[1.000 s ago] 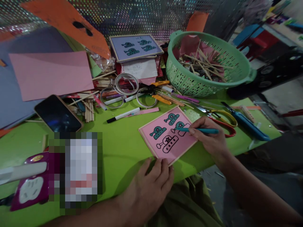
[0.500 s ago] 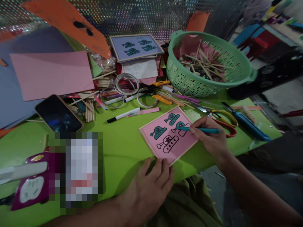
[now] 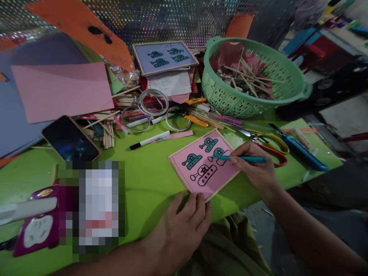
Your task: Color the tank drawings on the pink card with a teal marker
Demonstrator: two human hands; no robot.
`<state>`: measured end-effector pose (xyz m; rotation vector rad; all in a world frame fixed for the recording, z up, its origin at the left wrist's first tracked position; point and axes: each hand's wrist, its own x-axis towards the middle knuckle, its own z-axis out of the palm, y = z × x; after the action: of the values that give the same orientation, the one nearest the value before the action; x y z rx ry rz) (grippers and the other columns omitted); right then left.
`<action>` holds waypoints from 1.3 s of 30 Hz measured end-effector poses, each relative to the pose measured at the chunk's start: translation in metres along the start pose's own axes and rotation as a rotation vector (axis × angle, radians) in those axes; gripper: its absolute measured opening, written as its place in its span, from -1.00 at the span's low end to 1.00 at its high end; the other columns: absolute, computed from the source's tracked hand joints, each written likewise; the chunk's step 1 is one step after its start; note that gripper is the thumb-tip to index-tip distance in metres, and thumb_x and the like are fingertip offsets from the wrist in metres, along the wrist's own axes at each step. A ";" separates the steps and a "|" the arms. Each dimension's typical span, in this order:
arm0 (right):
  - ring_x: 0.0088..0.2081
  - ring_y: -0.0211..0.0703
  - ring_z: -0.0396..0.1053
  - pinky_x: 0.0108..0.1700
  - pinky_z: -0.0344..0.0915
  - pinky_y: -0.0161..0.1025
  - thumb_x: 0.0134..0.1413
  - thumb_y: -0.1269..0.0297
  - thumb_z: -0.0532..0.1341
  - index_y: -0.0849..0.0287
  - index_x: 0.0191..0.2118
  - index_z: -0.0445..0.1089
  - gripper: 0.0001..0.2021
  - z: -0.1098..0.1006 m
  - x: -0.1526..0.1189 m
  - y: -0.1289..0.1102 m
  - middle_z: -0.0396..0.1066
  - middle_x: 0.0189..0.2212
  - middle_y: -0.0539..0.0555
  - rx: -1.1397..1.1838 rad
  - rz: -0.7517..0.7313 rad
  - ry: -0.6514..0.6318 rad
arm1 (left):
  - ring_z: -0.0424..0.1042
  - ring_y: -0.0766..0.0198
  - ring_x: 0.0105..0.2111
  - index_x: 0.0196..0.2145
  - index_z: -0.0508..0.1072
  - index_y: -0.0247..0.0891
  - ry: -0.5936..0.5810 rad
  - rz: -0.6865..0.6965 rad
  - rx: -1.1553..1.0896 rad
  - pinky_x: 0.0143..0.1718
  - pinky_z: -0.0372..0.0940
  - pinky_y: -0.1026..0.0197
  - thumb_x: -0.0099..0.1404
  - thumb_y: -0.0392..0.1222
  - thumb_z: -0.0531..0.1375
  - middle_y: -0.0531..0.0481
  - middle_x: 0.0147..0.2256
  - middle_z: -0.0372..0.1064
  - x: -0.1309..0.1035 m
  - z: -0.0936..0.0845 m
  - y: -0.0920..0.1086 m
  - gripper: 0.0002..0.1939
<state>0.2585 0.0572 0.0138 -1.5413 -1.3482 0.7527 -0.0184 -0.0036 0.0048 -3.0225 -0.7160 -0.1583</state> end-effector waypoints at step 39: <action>-0.54 -0.18 0.38 -0.54 0.31 -0.22 0.01 0.01 0.49 0.05 -0.45 0.47 -0.71 0.003 0.002 -0.006 0.47 -0.54 0.00 0.022 -0.012 0.003 | 0.24 0.09 0.25 0.32 0.37 -0.22 -0.012 0.014 -0.009 0.25 0.09 -0.03 0.57 -0.03 0.02 -0.11 0.27 0.38 0.000 -0.001 -0.002 -0.52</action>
<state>0.2543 0.0591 0.0182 -1.5155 -1.3416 0.7556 -0.0197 -0.0020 0.0058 -3.0389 -0.6963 -0.1440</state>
